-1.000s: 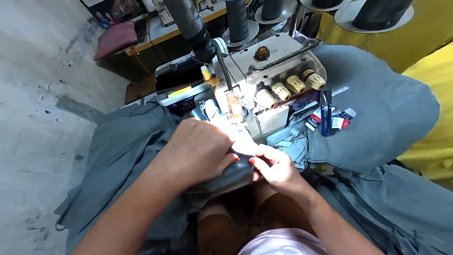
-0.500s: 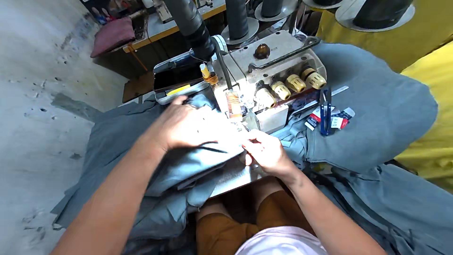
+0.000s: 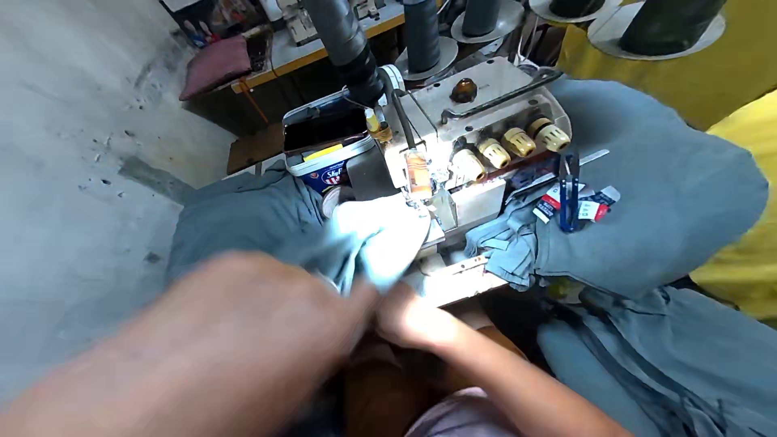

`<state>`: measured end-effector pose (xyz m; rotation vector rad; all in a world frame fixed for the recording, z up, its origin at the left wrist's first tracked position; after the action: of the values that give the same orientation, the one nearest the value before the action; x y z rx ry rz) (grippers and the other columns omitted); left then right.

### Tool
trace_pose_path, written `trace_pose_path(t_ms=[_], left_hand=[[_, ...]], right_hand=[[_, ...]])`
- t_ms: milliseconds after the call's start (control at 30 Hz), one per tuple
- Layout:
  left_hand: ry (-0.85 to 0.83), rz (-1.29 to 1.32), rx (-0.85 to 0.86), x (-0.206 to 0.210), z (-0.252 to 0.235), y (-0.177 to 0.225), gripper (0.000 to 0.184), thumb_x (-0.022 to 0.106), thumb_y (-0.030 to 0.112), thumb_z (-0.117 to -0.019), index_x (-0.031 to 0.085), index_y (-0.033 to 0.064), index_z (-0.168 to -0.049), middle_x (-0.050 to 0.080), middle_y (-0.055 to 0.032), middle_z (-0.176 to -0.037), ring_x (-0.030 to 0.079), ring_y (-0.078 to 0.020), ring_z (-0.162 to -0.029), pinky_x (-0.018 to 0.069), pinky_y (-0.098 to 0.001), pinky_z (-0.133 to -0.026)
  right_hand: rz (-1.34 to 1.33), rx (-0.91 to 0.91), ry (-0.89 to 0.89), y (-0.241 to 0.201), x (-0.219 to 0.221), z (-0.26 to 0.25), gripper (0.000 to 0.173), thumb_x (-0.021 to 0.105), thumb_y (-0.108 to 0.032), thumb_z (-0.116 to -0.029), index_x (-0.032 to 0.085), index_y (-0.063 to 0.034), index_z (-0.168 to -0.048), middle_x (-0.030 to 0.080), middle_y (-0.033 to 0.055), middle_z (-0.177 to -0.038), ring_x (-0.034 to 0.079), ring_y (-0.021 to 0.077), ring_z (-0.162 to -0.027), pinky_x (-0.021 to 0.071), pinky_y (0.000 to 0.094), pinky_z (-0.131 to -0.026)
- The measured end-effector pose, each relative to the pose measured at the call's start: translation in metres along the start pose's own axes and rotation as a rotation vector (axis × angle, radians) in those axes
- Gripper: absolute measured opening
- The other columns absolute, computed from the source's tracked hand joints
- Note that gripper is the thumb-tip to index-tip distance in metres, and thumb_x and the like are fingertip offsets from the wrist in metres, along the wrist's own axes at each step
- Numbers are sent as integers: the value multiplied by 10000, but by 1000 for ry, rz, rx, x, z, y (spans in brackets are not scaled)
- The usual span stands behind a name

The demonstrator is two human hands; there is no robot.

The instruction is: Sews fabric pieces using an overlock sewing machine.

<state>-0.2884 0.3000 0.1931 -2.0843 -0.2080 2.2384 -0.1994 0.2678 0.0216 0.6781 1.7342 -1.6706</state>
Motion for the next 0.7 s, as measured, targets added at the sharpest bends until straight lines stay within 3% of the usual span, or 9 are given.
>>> trace_pose_path(t_ms=[33, 67, 133, 200, 267, 300, 367, 567, 700], left_hand=[[44, -21, -52, 1, 4, -25, 350, 538, 322, -996, 712, 112, -1215, 573, -23, -578, 586, -240, -460, 448, -428, -398], [77, -20, -73, 1, 6, -45, 421, 521, 344, -985, 650, 154, -1338, 594, 4, -618, 588, -213, -478, 457, -433, -413], [163, 15, -31, 3, 10, -61, 417, 500, 356, -990, 658, 195, -1341, 651, 16, -713, 615, -175, -543, 472, -410, -453], [194, 2, 19, 9, 12, -60, 369, 468, 392, -1009, 722, 239, -1228, 623, 30, -789, 585, -121, -572, 440, -334, -455], [193, -66, 22, 12, 11, -55, 371, 479, 433, -995, 768, 207, -1052, 550, 9, -769, 527, -135, -530, 376, -326, -417], [181, -112, 17, 14, 10, -54, 378, 480, 433, -990, 752, 173, -950, 521, -9, -748, 505, -161, -507, 352, -342, -396], [171, -194, 19, 16, 11, -54, 375, 467, 399, -987, 654, 144, -784, 484, -15, -702, 481, -181, -479, 324, -351, -380], [270, -103, 41, 5, 16, -49, 297, 432, 306, -1043, 617, 128, -895, 493, 27, -577, 499, -135, -468, 352, -312, -417], [262, 84, 44, -3, 8, -43, 258, 453, 333, -1039, 618, 174, -919, 497, 112, -612, 471, 14, -512, 358, -194, -457]], right_hand=[[22, 40, -162, 0, -12, -1, 376, 489, -137, -1062, 553, 11, -1401, 662, 267, -1203, 646, 441, -1133, 493, 602, -943], [5, -7, -82, 2, -26, 4, 313, 467, -158, -1078, 627, -8, -1301, 701, 229, -1056, 689, 403, -1013, 526, 574, -854], [-45, -240, 554, 12, -52, 20, 191, 603, -129, -984, 757, -27, -937, 726, 107, -786, 720, 225, -721, 588, 395, -661], [-99, -318, 827, 30, -65, 21, 160, 642, -137, -949, 764, -37, -924, 716, 70, -845, 670, 133, -743, 561, 288, -676], [-147, -305, 755, 39, -72, 14, 196, 642, -161, -950, 773, -40, -1031, 717, 68, -938, 647, 110, -802, 545, 275, -721], [-175, -305, 680, 40, -73, 9, 204, 632, -161, -960, 767, -37, -1050, 692, 57, -900, 604, 85, -744, 515, 252, -680], [-180, -348, 599, 37, -72, 7, 180, 633, -134, -967, 765, -16, -1002, 686, 68, -864, 613, 81, -731, 518, 219, -679], [-163, -462, 862, 34, -74, 17, 159, 605, -70, -950, 716, 28, -888, 661, 76, -811, 606, 29, -736, 503, 126, -707], [-99, -456, 959, 31, -78, 11, 183, 626, -50, -942, 756, 50, -1022, 733, 139, -922, 691, 116, -875, 542, 198, -831]])
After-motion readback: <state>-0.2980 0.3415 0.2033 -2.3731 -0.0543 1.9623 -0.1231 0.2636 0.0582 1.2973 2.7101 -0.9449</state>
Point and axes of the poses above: each hand's wrist, its own z-axis away from the middle knuckle, its own x-axis out of the palm, y = z × x, the point moved 5 cm from there along -z, towards the middle knuckle
